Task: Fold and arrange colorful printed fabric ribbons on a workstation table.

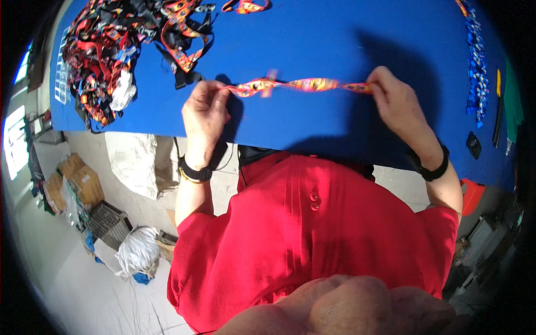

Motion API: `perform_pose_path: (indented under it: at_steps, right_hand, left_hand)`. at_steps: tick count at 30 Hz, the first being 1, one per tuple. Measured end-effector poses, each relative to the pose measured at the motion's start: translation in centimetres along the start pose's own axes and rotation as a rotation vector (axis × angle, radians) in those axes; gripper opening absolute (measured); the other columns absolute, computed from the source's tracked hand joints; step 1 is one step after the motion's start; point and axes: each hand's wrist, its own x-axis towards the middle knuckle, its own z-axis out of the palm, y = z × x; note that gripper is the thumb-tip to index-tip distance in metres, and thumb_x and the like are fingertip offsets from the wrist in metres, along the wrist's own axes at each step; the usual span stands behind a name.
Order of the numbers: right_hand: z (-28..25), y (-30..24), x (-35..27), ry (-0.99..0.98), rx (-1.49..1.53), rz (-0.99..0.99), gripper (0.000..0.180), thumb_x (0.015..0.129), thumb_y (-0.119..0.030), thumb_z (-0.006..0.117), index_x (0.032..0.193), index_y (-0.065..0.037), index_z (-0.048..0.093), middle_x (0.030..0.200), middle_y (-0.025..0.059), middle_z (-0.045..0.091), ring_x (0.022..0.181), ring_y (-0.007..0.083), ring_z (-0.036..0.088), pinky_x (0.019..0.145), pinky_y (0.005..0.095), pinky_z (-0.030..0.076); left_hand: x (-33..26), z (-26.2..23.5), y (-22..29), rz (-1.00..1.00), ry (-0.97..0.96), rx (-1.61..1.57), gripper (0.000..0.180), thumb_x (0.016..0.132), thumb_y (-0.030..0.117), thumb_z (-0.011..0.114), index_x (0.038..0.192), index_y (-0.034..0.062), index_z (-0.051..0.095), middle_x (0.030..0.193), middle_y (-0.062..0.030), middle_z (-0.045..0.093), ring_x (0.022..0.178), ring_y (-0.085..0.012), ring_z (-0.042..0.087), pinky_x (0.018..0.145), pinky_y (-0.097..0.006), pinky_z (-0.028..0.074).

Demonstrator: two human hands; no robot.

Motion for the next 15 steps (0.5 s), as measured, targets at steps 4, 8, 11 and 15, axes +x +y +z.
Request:
perform_pose_path:
  at_steps: [4,8,11,15]
  right_hand:
    - [-1.4,2.2,-0.1,0.140,-0.161,0.038,0.008,0.098,-0.011,0.054,0.102,-0.005,0.054,0.088,0.0213,0.064,0.083,0.0422,0.064,0.071,0.0465,0.050]
    - [-2.3,1.9,-0.8,0.059,0.039,0.174,0.010,0.098,-0.011,0.055,0.103,-0.002,0.057,0.082,0.0182,0.063,0.075,0.0307,0.066,0.068,0.0377,0.048]
    - [-2.1,0.5,-0.8,0.009,0.053,0.167,0.011,0.098,-0.011,0.056,0.104,-0.002,0.058,0.083,0.0182,0.063,0.074,0.0289,0.066,0.067,0.0371,0.048]
    - [-2.4,-0.3,-1.3,0.021,0.106,0.098,0.012,0.098,-0.010,0.055,0.105,-0.002,0.060,0.081,0.0130,0.063,0.069,0.0208,0.059,0.066,0.0332,0.047]
  left_hand:
    - [0.0,-2.0,-2.0,0.232,0.280,0.289,0.005,0.093,0.004,0.064,0.098,0.0018,0.064,0.079,-0.0015,0.066,0.066,-0.0088,0.060,0.057,-0.025,0.046]
    - [-1.4,-0.5,-0.4,0.493,0.343,0.549,0.013,0.086,0.001,0.064,0.098,0.0032,0.060,0.095,-0.0174,0.065,0.083,-0.0377,0.063,0.073,-0.042,0.054]
    - [-3.1,3.0,2.7,0.766,0.169,0.538,0.034,0.081,-0.002,0.068,0.114,0.0034,0.061,0.114,-0.0162,0.064,0.104,-0.0351,0.059,0.093,-0.043,0.047]
    - [-1.7,6.3,2.4,0.755,0.074,0.648,0.049,0.082,0.008,0.071,0.129,0.0043,0.057,0.128,-0.0149,0.061,0.107,-0.0349,0.058,0.096,-0.042,0.047]
